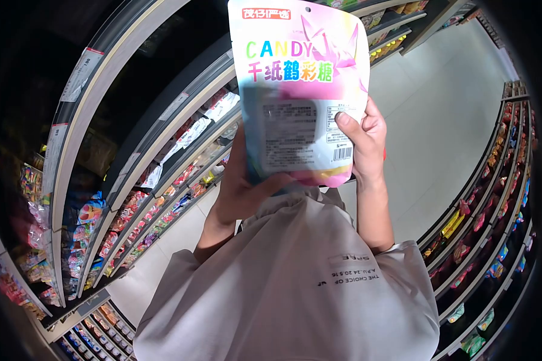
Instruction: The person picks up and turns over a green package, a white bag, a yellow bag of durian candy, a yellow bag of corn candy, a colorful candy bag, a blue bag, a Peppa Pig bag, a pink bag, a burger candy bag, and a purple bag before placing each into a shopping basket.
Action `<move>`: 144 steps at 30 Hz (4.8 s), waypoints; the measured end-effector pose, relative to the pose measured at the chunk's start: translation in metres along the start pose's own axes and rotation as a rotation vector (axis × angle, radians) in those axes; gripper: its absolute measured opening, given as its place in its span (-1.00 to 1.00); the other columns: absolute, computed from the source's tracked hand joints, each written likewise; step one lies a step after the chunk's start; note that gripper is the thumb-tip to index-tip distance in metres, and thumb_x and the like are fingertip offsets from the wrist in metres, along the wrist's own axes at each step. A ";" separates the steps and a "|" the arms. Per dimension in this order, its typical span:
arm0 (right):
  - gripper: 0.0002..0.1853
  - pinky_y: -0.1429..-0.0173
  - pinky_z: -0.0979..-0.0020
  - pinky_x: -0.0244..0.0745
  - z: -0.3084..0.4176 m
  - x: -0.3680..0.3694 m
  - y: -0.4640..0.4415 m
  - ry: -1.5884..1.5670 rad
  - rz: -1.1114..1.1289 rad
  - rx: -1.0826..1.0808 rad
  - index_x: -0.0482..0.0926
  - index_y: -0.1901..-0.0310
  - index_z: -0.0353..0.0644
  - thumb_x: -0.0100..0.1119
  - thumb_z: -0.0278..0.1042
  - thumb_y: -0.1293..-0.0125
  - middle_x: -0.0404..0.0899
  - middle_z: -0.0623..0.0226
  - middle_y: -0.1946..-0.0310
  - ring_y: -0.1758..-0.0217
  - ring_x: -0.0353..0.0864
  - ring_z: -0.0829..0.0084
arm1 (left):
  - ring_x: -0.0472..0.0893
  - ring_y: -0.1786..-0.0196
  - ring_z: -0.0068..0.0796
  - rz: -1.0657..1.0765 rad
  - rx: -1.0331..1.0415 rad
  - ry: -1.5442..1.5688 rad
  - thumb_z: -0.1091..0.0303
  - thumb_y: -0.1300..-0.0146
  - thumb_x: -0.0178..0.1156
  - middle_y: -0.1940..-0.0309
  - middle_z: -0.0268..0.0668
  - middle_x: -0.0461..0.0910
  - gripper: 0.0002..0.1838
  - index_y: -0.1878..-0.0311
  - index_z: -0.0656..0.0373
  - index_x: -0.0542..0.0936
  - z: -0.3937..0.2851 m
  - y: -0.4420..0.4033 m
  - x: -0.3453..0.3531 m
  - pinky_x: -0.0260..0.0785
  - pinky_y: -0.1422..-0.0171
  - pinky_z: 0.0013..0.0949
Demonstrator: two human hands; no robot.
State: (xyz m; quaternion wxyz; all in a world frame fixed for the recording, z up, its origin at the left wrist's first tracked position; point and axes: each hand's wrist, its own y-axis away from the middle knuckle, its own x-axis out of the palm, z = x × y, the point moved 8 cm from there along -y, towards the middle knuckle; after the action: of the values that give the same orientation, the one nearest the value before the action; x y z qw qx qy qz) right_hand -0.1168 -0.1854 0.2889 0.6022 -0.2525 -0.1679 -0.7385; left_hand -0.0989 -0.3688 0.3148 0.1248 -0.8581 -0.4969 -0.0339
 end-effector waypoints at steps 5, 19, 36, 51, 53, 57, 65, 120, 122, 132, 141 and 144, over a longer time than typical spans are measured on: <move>-0.61 0.09 0.49 0.51 -0.004 0.005 0.003 -0.154 0.075 0.065 0.41 -0.01 -0.42 0.21 -0.45 -0.17 0.59 0.15 0.16 0.19 0.61 0.50 | 0.37 -0.23 -0.34 0.055 0.045 0.043 0.68 -0.01 0.22 -0.20 -0.10 0.30 -0.07 -0.40 0.29 -0.11 -0.005 -0.001 0.002 0.28 -0.24 -0.27; -0.59 0.04 0.40 0.55 -0.020 0.051 -0.004 -0.204 0.225 0.204 0.39 -0.05 -0.47 0.10 -0.32 -0.28 0.58 0.06 0.12 0.14 0.64 0.37 | 0.40 -0.21 -0.39 -0.076 0.061 0.056 0.69 0.26 0.44 -0.20 -0.21 0.34 0.13 -0.39 0.16 -0.02 -0.007 0.018 -0.026 0.33 -0.23 -0.26; -0.64 0.09 0.46 0.52 -0.043 0.039 -0.012 -0.163 0.141 0.274 0.43 -0.02 -0.42 0.11 -0.36 -0.27 0.58 0.14 0.14 0.18 0.62 0.46 | 0.43 -0.14 -0.44 -0.122 -0.003 0.018 0.62 0.12 0.36 -0.13 -0.21 0.39 -0.06 -0.35 0.21 0.07 0.009 0.013 -0.042 0.33 -0.16 -0.31; -0.63 0.07 0.16 0.59 -0.328 -0.260 0.107 0.042 -0.423 0.970 0.40 -0.02 -0.25 0.20 -0.36 -0.20 0.56 0.18 0.12 0.13 0.62 0.24 | 0.56 0.13 -0.45 -0.104 -0.710 -0.392 0.27 -0.26 0.16 -0.04 -0.18 0.45 -0.45 -0.26 0.24 0.27 0.166 0.052 -0.113 0.42 0.09 -0.41; -0.68 0.32 0.20 0.60 -0.353 -0.298 0.118 0.248 -0.435 1.096 0.45 0.05 -0.18 0.25 -0.38 -0.17 0.56 0.22 0.21 0.26 0.63 0.27 | 0.55 0.13 -0.45 -0.040 -0.646 -0.352 0.30 -0.28 0.13 -0.02 -0.19 0.46 -0.48 -0.25 0.26 0.28 0.156 0.046 -0.110 0.41 0.09 -0.42; -0.74 0.45 0.29 0.53 -0.359 -0.291 0.113 0.227 -0.574 0.979 0.48 0.11 -0.19 0.24 -0.38 -0.16 0.57 0.25 0.31 0.39 0.61 0.32 | 0.53 0.08 -0.44 0.018 -0.639 -0.282 0.39 -0.29 0.08 0.02 -0.16 0.48 -0.53 -0.24 0.28 0.29 0.144 0.041 -0.103 0.39 0.04 -0.42; -0.73 -0.05 0.12 0.46 -0.359 -0.302 0.084 1.530 0.178 0.741 0.51 0.16 -0.30 0.09 -0.35 -0.12 0.58 -0.04 0.18 0.05 0.57 0.02 | 0.52 0.04 -0.43 0.115 -0.634 -0.415 0.35 -0.30 0.09 0.01 -0.16 0.48 -0.54 -0.22 0.29 0.30 0.137 0.034 -0.092 0.38 0.00 -0.41; -0.35 -0.11 0.38 0.42 0.002 -0.023 0.001 -0.510 0.080 0.182 0.35 -0.13 -0.41 -0.13 0.11 -0.30 0.50 0.07 -0.03 -0.02 0.54 0.27 | 0.61 0.26 -0.47 0.016 -0.232 0.151 0.51 -0.27 0.11 0.23 -0.20 0.59 -0.74 0.00 0.36 0.43 0.026 -0.004 0.018 0.52 0.20 -0.41; -0.42 -0.08 0.39 0.44 0.005 -0.026 0.005 -0.237 0.076 0.127 0.37 -0.11 -0.41 -0.02 -0.01 -0.28 0.51 0.08 0.00 0.01 0.55 0.32 | 0.61 0.27 -0.50 -0.002 -0.221 0.100 0.50 -0.26 0.12 0.24 -0.20 0.60 -0.74 0.02 0.37 0.43 0.025 -0.005 0.015 0.52 0.21 -0.47; -0.68 0.10 0.47 0.47 0.012 -0.006 0.000 0.053 0.019 0.075 0.52 0.07 -0.43 0.19 -0.36 -0.21 0.61 0.18 0.21 0.22 0.59 0.49 | 0.65 0.37 -0.46 -0.064 -0.249 -0.018 0.54 -0.22 0.14 0.28 -0.17 0.60 -0.77 0.07 0.42 0.43 0.012 -0.002 0.004 0.52 0.28 -0.46; -0.69 0.10 0.47 0.47 0.017 0.001 0.002 0.062 -0.015 -0.018 0.53 0.09 -0.41 0.21 -0.36 -0.21 0.61 0.19 0.21 0.22 0.59 0.49 | 0.56 0.10 -0.48 -0.079 -0.144 -0.075 0.54 -0.04 0.33 0.15 -0.25 0.57 -0.54 -0.03 0.34 0.42 0.016 0.000 0.009 0.46 0.03 -0.41; -0.68 0.10 0.47 0.47 0.018 0.002 0.003 0.085 -0.035 -0.031 0.54 0.09 -0.41 0.22 -0.35 -0.20 0.61 0.20 0.22 0.23 0.59 0.50 | 0.53 0.03 -0.48 -0.215 -0.125 0.146 0.59 -0.02 0.33 0.08 -0.24 0.53 -0.48 -0.08 0.32 0.39 0.009 -0.004 0.014 0.42 -0.05 -0.40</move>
State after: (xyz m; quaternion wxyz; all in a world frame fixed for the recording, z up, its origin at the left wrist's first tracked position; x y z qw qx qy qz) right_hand -0.1107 -0.1778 0.3049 0.5920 -0.2272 -0.1348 -0.7614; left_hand -0.0957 -0.3527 0.3089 0.1025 -0.8013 -0.5725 -0.1403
